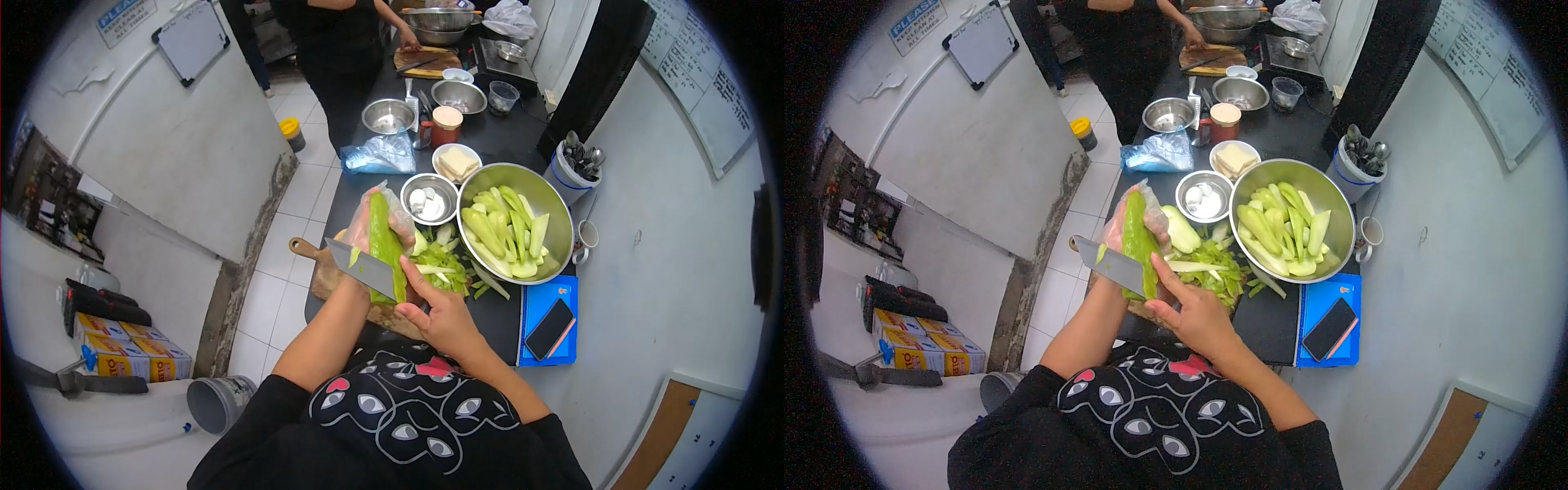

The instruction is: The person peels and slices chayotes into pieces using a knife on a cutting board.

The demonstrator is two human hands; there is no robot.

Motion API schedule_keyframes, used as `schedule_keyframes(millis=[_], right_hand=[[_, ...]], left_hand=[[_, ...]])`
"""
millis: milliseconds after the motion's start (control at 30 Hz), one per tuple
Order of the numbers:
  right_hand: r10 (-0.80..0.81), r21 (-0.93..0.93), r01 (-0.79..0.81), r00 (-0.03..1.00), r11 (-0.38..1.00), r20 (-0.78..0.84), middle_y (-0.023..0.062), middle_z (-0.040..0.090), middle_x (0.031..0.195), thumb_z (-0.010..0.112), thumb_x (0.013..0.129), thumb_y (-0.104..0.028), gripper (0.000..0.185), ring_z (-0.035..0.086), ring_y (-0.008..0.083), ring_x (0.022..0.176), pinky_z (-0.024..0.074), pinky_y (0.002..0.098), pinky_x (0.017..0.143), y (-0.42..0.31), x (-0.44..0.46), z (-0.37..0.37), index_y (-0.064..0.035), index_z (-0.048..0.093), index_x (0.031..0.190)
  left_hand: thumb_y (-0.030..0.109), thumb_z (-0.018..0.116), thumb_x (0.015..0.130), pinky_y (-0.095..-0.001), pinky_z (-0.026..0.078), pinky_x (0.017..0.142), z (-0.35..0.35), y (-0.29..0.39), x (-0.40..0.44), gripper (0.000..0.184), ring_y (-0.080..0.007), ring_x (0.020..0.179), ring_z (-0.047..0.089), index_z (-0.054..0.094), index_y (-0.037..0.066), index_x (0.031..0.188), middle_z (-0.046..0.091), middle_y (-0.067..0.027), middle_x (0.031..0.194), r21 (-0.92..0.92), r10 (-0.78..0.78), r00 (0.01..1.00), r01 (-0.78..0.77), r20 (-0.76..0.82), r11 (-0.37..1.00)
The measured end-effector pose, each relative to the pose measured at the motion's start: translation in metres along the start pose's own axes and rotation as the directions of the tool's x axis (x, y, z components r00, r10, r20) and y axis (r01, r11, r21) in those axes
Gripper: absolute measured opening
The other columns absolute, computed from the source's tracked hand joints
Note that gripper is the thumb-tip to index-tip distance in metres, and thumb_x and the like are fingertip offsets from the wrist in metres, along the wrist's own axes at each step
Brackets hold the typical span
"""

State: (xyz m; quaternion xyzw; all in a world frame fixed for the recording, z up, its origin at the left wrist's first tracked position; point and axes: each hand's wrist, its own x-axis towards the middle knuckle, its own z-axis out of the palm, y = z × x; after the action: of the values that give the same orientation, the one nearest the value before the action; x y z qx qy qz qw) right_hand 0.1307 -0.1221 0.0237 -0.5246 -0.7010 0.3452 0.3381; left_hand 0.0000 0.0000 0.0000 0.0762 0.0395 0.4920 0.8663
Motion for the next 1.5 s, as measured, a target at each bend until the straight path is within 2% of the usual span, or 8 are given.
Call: schedule_keyframes(millis=[67,667,867,967,1100,1233,1433,1500], right_hand=[[0.047,-0.038,-0.048,0.999,0.998,-0.016,0.0199,0.061,0.072,0.060,0.082,-0.044,0.069,0.060,0.0363,0.066,0.0463,0.0411,0.061,-0.007,0.002,-0.003,-0.0277,0.029,0.142],[-0.012,0.068,0.012,1.000,0.998,-0.007,0.0191,0.050,0.054,0.060,0.085,-0.036,0.057,0.053,0.0326,0.050,0.0418,0.0372,0.054,0.011,0.008,-0.005,-0.0290,0.039,0.137],[0.070,0.133,-0.070,0.998,0.989,0.004,0.0110,0.043,0.048,0.058,0.088,-0.032,0.055,0.043,0.0206,0.044,0.0368,0.0299,0.049,0.015,0.009,-0.002,-0.0267,0.036,0.139],[0.264,0.551,-0.325,0.946,0.769,0.189,0.0021,0.045,0.054,0.045,0.095,-0.039,0.041,0.040,0.0095,0.040,0.0373,0.0252,0.042,0.012,0.008,-0.004,-0.0250,0.046,0.133],[0.219,0.749,-0.624,0.780,0.220,0.586,0.0000,0.042,0.052,0.028,0.094,-0.056,0.050,0.032,0.0069,0.034,0.0280,0.0236,0.035,0.034,0.009,-0.016,-0.0217,0.049,0.124],[0.152,0.813,-0.582,0.804,0.006,0.575,0.0010,0.042,0.052,0.029,0.092,-0.059,0.055,0.034,0.0074,0.034,0.0277,0.0235,0.035,0.031,0.007,-0.019,-0.0105,0.056,0.095],[0.340,0.325,-0.327,0.940,0.887,0.018,0.0021,0.052,0.058,0.049,0.094,-0.033,0.038,0.047,0.0126,0.046,0.0388,0.0285,0.045,0.022,0.007,-0.014,-0.0033,0.054,0.071],[0.145,0.135,-0.133,0.986,0.982,-0.082,0.0132,0.054,0.065,0.055,0.090,-0.032,0.038,0.052,0.0140,0.061,0.0438,0.0311,0.058,0.028,0.005,-0.007,-0.0175,0.055,0.125]], left_hand=[[0.040,0.054,0.088,-0.0369,0.053,0.057,0.014,-0.004,-0.003,0.027,-0.0212,0.057,0.058,0.058,0.014,0.082,0.058,-0.0048,0.068,0.207,0.131,0.961,-0.080,-0.245,0.975],[0.035,0.047,0.094,-0.0317,0.046,0.072,-0.011,-0.012,0.000,0.031,-0.0188,0.082,0.050,0.048,0.015,0.118,0.052,-0.0078,0.090,0.057,-0.122,0.970,0.112,0.209,0.992],[0.038,0.046,0.094,-0.0341,0.048,0.072,-0.025,-0.018,-0.003,0.031,-0.0239,0.081,0.053,0.049,0.020,0.119,0.053,-0.0077,0.088,0.284,0.061,0.998,-0.065,0.023,0.957],[0.036,0.046,0.094,-0.0336,0.050,0.069,-0.015,-0.019,-0.011,0.032,-0.0235,0.078,0.055,0.049,0.016,0.120,0.055,-0.0100,0.088,0.001,-0.039,0.994,0.040,-0.098,0.999],[0.035,0.044,0.095,-0.0307,0.050,0.068,-0.002,-0.024,-0.013,0.036,-0.0214,0.077,0.058,0.049,0.009,0.120,0.059,-0.0126,0.095,0.247,-0.010,0.990,0.045,-0.143,0.968],[0.035,0.042,0.096,-0.0328,0.050,0.072,-0.046,-0.020,0.000,0.037,-0.0232,0.082,0.060,0.049,0.007,0.120,0.060,-0.0144,0.100,0.407,-0.028,0.998,0.050,-0.059,0.912],[0.040,0.049,0.091,-0.0393,0.049,0.078,-0.048,-0.025,-0.002,0.038,-0.0310,0.091,0.056,0.049,0.012,0.117,0.054,-0.0214,0.106,0.031,-0.192,0.981,0.192,-0.001,0.981],[0.044,0.049,0.089,-0.0493,0.047,0.083,-0.040,-0.022,0.003,0.044,-0.0435,0.099,0.052,0.048,0.011,0.118,0.051,-0.0283,0.110,0.137,-0.249,0.943,0.282,-0.220,0.950]])
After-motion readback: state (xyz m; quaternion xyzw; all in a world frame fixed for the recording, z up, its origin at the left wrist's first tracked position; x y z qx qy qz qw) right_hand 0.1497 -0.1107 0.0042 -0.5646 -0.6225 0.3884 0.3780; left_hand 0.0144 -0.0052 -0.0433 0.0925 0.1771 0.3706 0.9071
